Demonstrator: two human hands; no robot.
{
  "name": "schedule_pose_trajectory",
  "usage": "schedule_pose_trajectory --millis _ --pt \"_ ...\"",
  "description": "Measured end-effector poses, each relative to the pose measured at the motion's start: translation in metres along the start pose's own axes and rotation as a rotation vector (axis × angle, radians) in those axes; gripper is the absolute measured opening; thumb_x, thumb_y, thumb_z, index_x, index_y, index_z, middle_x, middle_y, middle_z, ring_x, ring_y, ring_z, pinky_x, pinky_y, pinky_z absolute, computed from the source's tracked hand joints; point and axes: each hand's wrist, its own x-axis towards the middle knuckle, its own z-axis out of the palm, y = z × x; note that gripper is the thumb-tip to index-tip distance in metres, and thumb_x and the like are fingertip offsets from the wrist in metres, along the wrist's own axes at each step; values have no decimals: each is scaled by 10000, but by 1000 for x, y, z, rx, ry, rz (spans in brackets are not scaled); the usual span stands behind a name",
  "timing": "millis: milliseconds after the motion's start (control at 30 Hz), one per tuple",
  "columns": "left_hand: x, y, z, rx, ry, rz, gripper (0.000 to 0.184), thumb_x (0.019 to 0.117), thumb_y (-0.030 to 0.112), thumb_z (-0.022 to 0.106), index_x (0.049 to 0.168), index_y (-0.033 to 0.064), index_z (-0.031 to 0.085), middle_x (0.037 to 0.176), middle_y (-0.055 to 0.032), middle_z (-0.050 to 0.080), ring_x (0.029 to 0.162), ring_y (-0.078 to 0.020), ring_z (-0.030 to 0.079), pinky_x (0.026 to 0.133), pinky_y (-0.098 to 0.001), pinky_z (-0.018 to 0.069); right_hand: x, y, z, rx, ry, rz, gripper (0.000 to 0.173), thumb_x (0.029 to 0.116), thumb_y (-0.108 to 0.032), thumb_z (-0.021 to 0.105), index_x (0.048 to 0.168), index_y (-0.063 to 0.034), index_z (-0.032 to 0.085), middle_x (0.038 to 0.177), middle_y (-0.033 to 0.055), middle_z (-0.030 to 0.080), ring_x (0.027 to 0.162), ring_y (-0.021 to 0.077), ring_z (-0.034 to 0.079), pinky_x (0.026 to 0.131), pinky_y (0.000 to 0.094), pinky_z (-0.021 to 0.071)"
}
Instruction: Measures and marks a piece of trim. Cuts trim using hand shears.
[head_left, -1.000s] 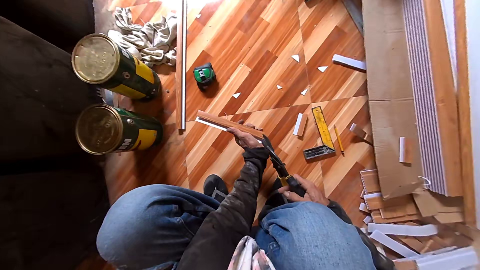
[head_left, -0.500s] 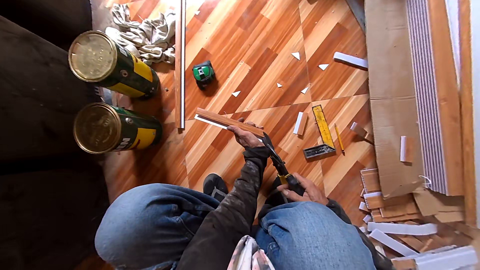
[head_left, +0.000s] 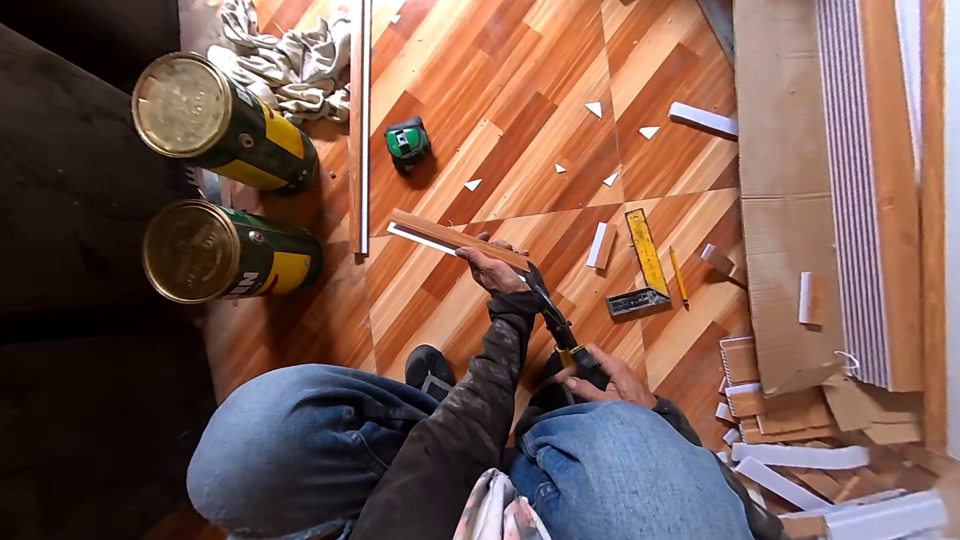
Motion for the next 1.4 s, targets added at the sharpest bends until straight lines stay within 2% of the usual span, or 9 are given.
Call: schedule_pose_trajectory --millis 133,267,400,833,1000,1133,1200,1300,1400 --pt "1 -4 2 129 -21 68 664 1100 491 8 1172 71 518 657 -19 529 526 -143 547 527 -305 517 0 0 0 -19 8 -20 316 900 -234 674 1126 -26 599 914 3 748 810 45 702 762 246 575" --pt "11 -14 -2 19 -25 67 672 1094 543 59 1100 90 554 583 -3 531 471 -123 561 468 -297 530 0 -2 0 -25 16 -10 307 896 -229 676 1118 -30 603 908 2 743 803 42 696 757 242 570" --pt "0 -4 3 120 -25 69 652 1101 496 24 1140 74 519 649 -20 530 520 -146 559 513 -305 524 -1 -3 1 -30 21 -7 315 902 -245 678 1120 -32 600 924 0 751 815 36 699 762 238 569" --pt "-2 -6 3 136 -24 100 653 1108 485 32 1151 63 528 644 -17 540 516 -141 568 508 -309 534 -3 -6 0 -67 27 7 321 900 -252 678 1117 -28 603 888 -5 723 776 35 674 734 239 556" --pt "-3 -6 3 147 -40 116 649 1109 474 27 1149 62 527 638 -4 531 519 -129 563 519 -299 532 -5 -11 -1 -107 35 13 327 907 -253 677 1107 -2 612 859 23 688 753 49 645 718 253 538" --pt "13 -21 -11 71 -118 141 634 1107 515 99 1123 90 569 614 5 562 495 -113 590 477 -302 555 -4 -6 -2 -13 26 0 330 892 -269 685 1099 -22 613 839 -13 674 736 14 636 708 214 541" --pt "25 -28 -23 75 -180 171 634 1108 513 124 1127 80 587 637 -9 603 530 -128 626 509 -328 582 -3 -4 -1 54 24 -20 305 889 -252 698 1085 -33 616 825 -36 679 727 -1 643 701 196 550" --pt "32 -32 -35 111 -264 221 560 1129 418 146 1157 58 574 691 -22 658 610 -135 675 603 -319 602 -2 -5 -1 80 20 -11 307 887 -246 696 1099 -39 613 825 -44 680 725 1 645 700 193 551" --pt "27 -31 -39 105 -324 178 452 1138 375 206 1233 77 532 753 -39 696 662 -154 713 633 -333 623 -1 -10 -1 57 31 31 327 885 -239 688 1132 -40 606 836 -34 685 737 7 655 708 198 554"
